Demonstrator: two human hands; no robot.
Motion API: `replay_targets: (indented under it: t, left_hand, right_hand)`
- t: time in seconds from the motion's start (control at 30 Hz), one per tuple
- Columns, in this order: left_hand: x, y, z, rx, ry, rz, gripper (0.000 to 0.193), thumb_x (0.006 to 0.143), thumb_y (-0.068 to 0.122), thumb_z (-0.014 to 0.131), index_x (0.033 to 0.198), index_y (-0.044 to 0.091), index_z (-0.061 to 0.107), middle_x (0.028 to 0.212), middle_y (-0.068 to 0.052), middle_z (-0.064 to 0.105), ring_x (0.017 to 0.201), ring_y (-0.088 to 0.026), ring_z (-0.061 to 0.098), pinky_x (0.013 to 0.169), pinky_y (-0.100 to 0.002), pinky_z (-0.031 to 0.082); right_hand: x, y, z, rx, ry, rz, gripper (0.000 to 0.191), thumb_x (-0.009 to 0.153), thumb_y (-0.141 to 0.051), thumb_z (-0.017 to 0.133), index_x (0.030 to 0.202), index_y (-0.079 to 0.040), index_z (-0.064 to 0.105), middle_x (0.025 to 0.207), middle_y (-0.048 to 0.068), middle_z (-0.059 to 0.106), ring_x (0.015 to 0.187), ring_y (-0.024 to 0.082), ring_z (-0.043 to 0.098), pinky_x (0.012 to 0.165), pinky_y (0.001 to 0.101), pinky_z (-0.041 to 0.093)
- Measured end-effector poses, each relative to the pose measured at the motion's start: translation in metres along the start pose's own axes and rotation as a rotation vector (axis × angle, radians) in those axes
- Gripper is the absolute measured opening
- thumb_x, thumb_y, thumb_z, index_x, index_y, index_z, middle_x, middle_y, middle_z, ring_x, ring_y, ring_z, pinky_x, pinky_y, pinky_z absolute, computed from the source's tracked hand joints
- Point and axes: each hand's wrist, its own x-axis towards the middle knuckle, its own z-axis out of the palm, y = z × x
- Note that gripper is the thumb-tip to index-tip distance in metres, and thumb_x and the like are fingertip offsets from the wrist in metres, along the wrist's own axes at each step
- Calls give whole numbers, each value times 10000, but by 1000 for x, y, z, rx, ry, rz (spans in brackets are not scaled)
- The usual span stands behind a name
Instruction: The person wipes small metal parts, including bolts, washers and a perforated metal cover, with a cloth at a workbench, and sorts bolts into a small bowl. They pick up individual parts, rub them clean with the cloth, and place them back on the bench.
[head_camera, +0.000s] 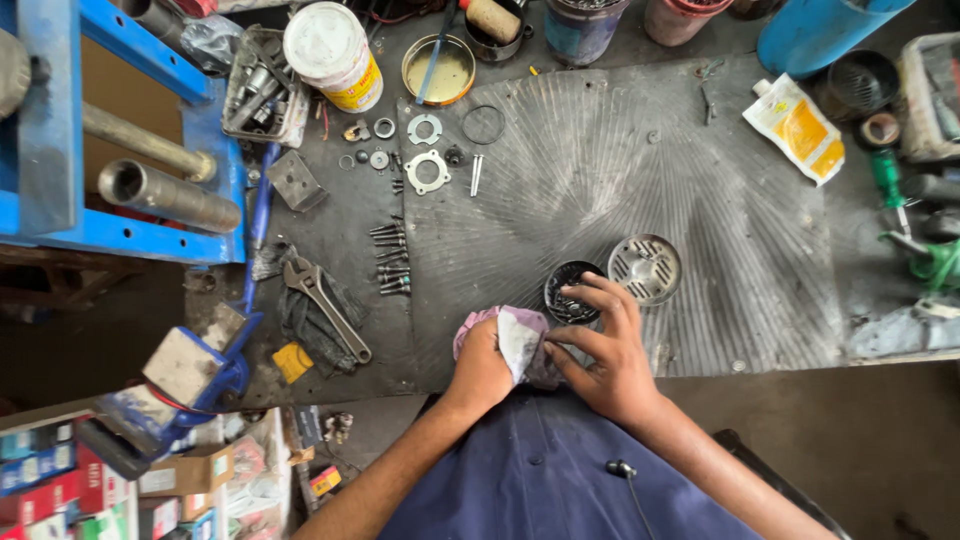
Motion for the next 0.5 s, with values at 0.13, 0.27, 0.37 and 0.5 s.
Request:
replay_targets:
  t: [0.13, 0.27, 0.37, 0.5]
  left_hand:
    - [2, -11, -1, -50, 47, 165, 160, 846, 57, 741, 1000, 63, 786, 958, -86, 783, 930, -212, 706, 901, -410, 426]
    - [1, -7, -3, -295, -18, -65, 117, 875, 104, 750, 979, 97, 803, 957, -55, 803, 885, -166, 732, 882, -339, 525]
    - [-2, 3, -9, -93, 47, 15, 171, 808, 110, 808, 978, 99, 785, 952, -52, 795, 888, -177, 707, 863, -339, 524]
    - [-5, 13, -12, 64, 85, 187, 200, 830, 120, 830, 1021, 89, 778, 988, -65, 787, 902, -206, 727, 871, -366, 482]
  right_hand:
    - [-5, 12, 7, 291, 20, 133, 155, 813, -123, 825, 961, -114, 780, 1399, 130, 533, 1443, 344, 410, 1177, 491, 336]
    - [-8, 27, 12, 522, -7, 390, 105, 882, -110, 775, 984, -92, 760, 1400, 111, 555, 1362, 272, 492, 1158, 449, 360]
    - [-11, 27, 15, 552, -8, 391, 101, 895, -113, 766, 994, -96, 749, 1389, 104, 555, 1337, 250, 513, 1138, 430, 392]
    - [-10, 16, 16, 371, -23, 290, 150, 857, -122, 790, 1002, -104, 756, 1367, 109, 543, 1331, 263, 517, 1137, 432, 423]
